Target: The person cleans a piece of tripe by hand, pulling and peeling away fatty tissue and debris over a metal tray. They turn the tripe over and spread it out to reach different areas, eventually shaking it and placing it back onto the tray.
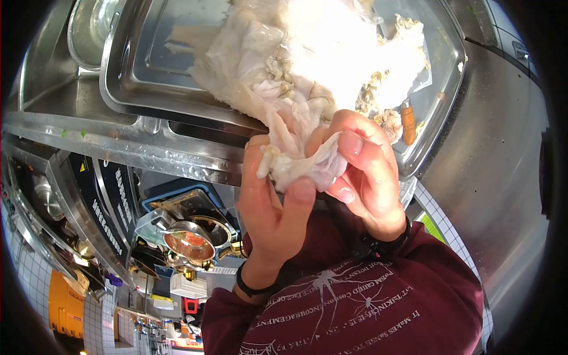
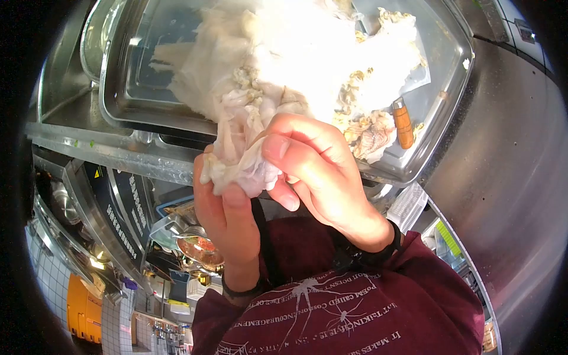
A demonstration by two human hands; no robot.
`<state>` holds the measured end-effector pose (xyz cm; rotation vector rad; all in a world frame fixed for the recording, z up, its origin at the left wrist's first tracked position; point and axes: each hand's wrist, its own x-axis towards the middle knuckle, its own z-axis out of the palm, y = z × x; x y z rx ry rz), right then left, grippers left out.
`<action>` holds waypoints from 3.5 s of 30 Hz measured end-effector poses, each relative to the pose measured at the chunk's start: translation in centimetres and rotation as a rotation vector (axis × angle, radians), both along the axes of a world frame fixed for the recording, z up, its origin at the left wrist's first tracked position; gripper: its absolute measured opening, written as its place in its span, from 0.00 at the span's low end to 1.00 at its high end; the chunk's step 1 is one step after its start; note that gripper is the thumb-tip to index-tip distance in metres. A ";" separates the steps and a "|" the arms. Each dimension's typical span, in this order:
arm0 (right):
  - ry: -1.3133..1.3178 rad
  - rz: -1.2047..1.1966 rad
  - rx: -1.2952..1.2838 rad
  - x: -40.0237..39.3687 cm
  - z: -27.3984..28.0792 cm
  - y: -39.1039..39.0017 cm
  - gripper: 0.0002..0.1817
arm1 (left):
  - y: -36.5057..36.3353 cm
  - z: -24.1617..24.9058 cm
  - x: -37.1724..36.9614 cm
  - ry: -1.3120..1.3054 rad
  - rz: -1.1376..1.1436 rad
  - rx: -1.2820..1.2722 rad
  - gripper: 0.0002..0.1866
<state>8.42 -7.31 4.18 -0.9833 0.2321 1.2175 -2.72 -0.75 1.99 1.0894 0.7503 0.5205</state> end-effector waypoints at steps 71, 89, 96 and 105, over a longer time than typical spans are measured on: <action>-0.222 0.025 0.801 8.7 2.7 10.1 0.13 | 15.3 4.8 7.2 0.015 -0.004 -0.254 0.15; 0.031 -0.282 0.733 5.8 1.7 8.7 0.12 | 10.9 1.6 10.6 0.034 0.269 0.177 0.12; 0.097 -0.239 0.534 4.2 2.0 7.3 0.08 | 12.6 3.4 10.3 0.375 0.124 0.797 0.13; 0.012 -0.241 0.459 2.6 3.5 3.8 0.09 | 14.7 1.2 10.2 0.410 0.169 0.660 0.15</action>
